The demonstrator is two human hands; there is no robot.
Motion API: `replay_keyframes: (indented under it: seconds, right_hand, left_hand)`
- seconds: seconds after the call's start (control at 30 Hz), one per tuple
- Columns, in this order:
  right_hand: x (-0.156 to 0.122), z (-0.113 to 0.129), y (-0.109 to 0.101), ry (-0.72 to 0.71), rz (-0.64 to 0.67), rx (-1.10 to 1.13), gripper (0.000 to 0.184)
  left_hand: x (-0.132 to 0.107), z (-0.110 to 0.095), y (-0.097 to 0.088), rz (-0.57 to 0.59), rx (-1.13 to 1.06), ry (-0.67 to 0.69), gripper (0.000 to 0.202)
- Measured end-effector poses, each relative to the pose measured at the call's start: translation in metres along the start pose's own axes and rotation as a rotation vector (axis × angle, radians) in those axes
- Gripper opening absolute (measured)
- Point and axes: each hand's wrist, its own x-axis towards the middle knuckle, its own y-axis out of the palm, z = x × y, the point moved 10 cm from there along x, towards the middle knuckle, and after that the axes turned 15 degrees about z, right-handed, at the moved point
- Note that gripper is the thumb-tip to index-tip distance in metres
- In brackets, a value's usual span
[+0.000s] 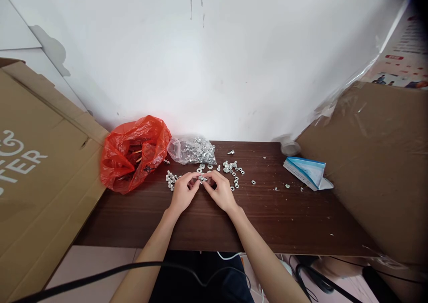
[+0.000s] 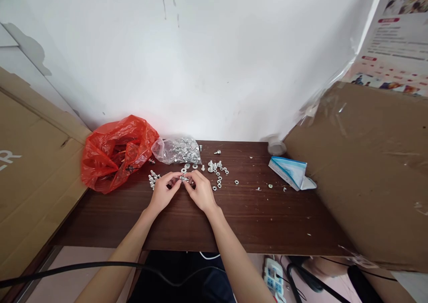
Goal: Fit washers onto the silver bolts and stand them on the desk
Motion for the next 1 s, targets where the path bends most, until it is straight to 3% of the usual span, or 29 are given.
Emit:
replay_keyframes:
  seconds: [1.0]
  right_hand:
    - [-0.0052,-0.0014,0.002,-0.005,0.036,-0.011,0.014]
  left_hand:
    - [-0.0037,0.0098,0.0049,-0.003,-0.086,-0.071,0.022]
